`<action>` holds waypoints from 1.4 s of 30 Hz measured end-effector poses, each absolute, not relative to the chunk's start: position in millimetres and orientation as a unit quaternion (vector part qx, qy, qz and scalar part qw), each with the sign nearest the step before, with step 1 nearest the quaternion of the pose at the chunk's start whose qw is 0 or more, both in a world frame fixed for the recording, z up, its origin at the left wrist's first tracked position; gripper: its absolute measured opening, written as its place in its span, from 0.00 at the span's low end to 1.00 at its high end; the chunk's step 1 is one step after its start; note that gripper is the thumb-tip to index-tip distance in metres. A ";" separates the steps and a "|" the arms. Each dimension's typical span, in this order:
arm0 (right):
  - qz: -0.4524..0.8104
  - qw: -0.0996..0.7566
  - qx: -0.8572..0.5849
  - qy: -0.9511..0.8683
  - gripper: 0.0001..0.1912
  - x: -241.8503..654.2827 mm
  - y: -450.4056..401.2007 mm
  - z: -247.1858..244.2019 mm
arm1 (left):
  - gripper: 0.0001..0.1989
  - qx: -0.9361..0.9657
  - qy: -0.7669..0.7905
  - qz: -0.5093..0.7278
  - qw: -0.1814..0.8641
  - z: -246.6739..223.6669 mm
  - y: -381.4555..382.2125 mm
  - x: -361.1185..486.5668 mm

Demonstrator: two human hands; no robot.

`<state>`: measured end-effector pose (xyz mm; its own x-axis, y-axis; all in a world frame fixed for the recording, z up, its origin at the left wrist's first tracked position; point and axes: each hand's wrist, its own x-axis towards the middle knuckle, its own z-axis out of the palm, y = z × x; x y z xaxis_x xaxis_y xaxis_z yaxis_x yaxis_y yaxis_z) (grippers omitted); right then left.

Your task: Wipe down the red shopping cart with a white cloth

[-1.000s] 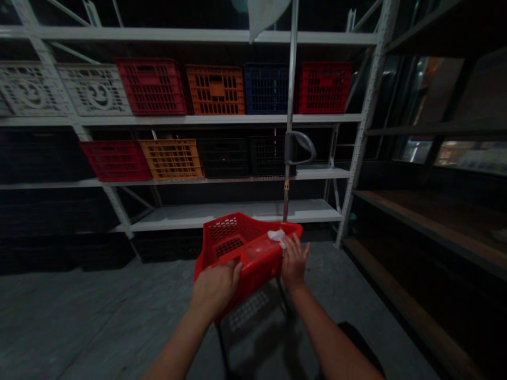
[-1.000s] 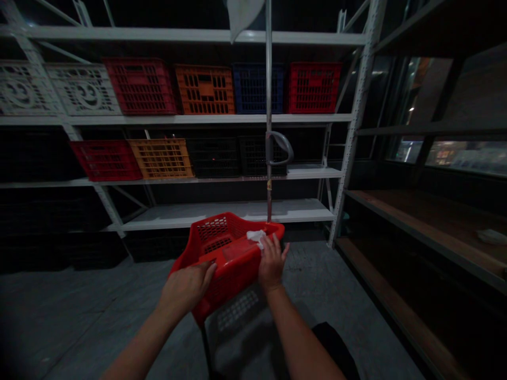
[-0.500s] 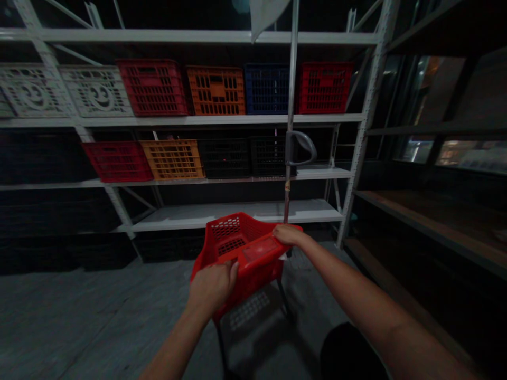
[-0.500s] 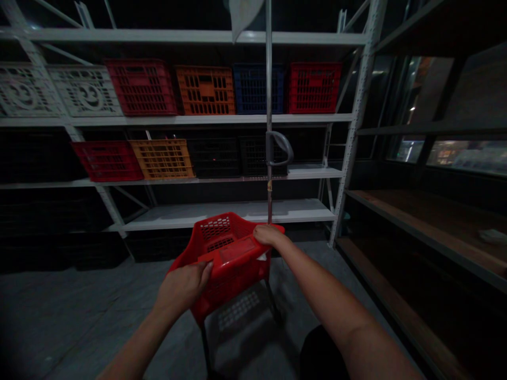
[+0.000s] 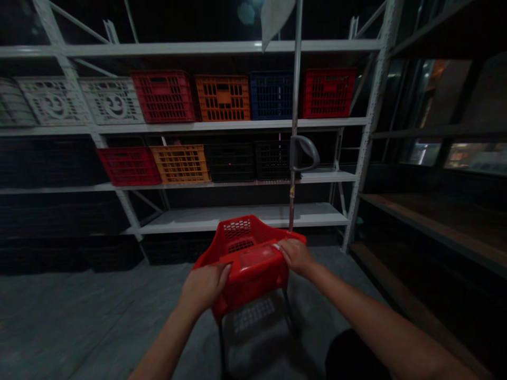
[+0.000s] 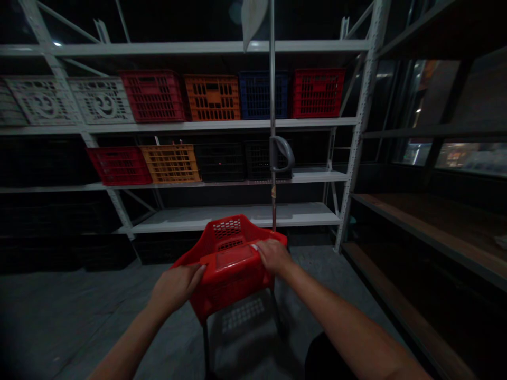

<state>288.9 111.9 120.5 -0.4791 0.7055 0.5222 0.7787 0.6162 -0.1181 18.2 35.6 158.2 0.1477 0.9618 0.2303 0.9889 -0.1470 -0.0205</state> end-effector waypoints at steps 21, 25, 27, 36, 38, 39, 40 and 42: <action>-0.081 0.531 -0.414 -0.735 0.16 269.2 73.8 86.9 | 0.31 -0.722 -0.683 -0.071 0.089 148.3 49.9 29.2; -0.135 0.556 -0.331 -0.750 0.17 249.8 65.7 59.3 | 0.30 -0.736 -0.668 -0.063 0.092 150.7 47.9 26.8; -0.164 0.561 -0.334 -0.739 0.16 262.7 73.1 47.7 | 0.30 -0.742 -0.661 -0.058 0.096 151.8 47.5 25.1; 0.083 0.636 -0.529 -0.556 0.16 323.8 123.1 66.9 | 0.31 -0.752 -0.646 -0.057 0.117 150.7 53.8 20.3; 0.212 0.580 -0.559 -0.553 0.18 333.3 135.1 82.8 | 0.31 -0.755 -0.644 -0.058 0.112 151.6 53.8 19.6; 0.267 0.548 -0.564 -0.558 0.18 338.3 142.1 90.5 | 0.31 -0.758 -0.641 -0.059 0.108 152.4 53.6 19.5; 0.311 0.519 -0.563 -0.563 0.16 343.2 149.8 97.7 | 0.31 -0.761 -0.638 -0.060 0.102 153.3 53.3 19.4; 0.372 0.471 -0.557 -0.575 0.12 351.3 166.8 109.2 | 0.31 -0.765 -0.633 -0.061 0.095 154.8 52.7 19.8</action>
